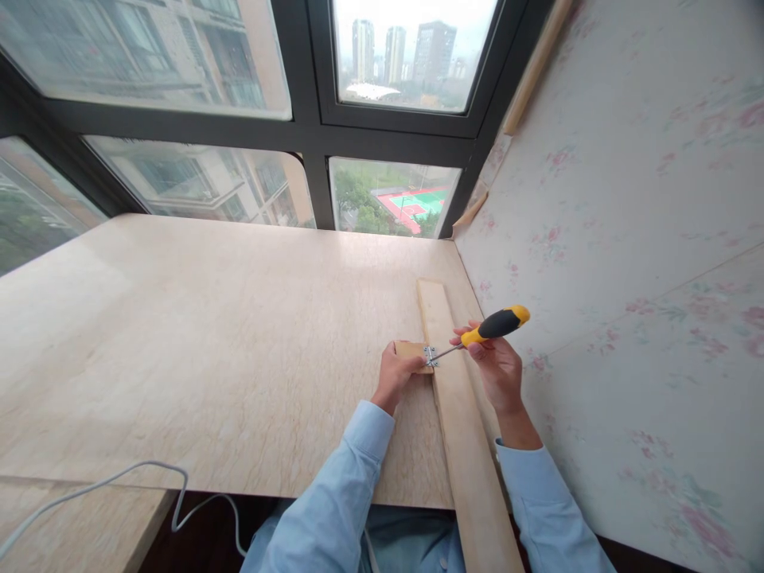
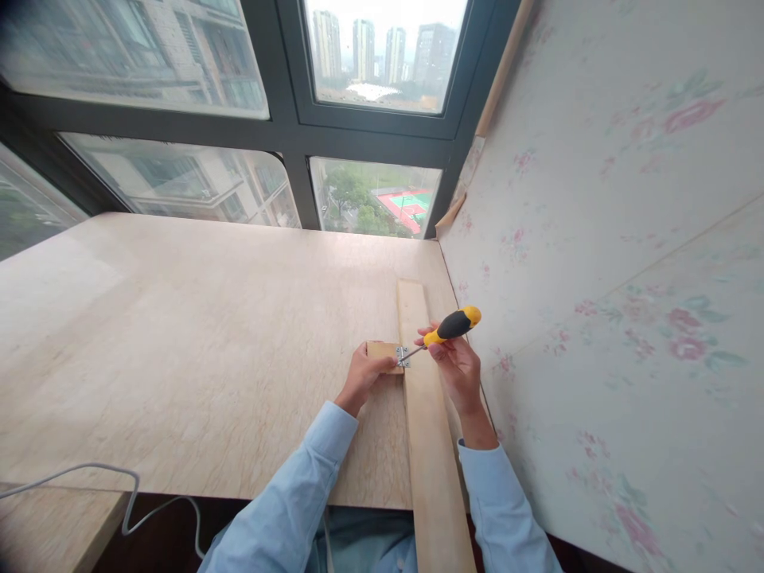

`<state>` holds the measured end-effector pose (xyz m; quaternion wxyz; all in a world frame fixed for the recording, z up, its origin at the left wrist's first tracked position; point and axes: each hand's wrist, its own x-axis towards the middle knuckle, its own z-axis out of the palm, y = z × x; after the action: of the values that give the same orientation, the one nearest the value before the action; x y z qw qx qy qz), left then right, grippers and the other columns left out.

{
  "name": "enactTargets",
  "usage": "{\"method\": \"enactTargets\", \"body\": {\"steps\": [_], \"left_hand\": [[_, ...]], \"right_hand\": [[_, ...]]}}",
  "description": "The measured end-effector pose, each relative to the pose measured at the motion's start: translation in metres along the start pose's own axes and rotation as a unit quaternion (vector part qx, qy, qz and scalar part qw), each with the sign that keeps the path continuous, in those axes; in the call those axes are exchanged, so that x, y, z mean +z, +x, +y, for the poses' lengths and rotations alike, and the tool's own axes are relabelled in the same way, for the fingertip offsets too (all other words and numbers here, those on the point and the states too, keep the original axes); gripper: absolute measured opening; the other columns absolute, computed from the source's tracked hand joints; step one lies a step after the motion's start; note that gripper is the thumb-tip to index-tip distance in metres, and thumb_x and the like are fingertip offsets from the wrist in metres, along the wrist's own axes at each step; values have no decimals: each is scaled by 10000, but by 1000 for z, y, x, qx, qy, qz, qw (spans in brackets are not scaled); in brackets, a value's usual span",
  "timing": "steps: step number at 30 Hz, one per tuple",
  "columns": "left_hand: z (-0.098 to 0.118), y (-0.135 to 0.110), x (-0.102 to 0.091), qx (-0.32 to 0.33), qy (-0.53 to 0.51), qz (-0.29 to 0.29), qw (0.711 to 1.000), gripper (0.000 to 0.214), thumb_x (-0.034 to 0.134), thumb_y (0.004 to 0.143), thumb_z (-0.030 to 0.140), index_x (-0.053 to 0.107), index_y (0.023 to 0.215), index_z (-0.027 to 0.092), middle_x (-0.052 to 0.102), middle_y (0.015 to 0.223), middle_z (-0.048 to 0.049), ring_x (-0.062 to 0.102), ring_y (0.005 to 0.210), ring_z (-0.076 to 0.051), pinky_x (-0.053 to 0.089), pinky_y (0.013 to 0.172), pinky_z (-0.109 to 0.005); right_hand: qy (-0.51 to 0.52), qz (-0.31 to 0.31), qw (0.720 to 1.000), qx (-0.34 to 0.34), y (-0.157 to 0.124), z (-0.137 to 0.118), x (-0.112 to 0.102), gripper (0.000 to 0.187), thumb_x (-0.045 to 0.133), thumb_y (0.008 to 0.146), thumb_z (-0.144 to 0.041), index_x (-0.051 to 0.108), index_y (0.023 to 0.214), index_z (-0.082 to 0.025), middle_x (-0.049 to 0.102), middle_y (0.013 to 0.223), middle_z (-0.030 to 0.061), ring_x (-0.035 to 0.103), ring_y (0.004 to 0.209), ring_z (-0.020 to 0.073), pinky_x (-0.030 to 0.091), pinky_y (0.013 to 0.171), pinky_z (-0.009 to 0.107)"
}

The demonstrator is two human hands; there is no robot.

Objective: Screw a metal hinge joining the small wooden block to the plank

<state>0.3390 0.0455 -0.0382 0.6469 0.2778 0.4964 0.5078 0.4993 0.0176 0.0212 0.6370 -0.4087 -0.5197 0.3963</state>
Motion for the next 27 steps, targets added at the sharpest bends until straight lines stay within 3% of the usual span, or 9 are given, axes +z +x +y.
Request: {"method": "enactTargets", "body": {"steps": [5,13,27], "left_hand": [[1,-1,1,-2,0,-1,1000,458,794,517,137,561,911,138,660,818,-32,644,723,-188,516,606,-289],[2,-3,1,0,0,5,1000,447,798,505,126,569,888,136,665,810,-32,648,721,-189,516,621,-293],[-1,-1,1,0,2,1,1000,453,803,513,135,556,893,142,668,817,-36,654,722,-190,520,610,-287]], "right_hand": [[6,7,1000,-17,-1,-3,2,308,688,876,-268,661,1182,-239,729,1057,60,726,866,218,571,893,465],[-2,-10,1000,-4,-3,-2,3,297,702,863,-249,681,1159,-254,736,1043,45,730,872,208,584,871,423],[-11,24,1000,-8,-2,-2,5,277,757,805,-249,698,1075,-230,741,972,42,734,805,193,607,812,388]]}}
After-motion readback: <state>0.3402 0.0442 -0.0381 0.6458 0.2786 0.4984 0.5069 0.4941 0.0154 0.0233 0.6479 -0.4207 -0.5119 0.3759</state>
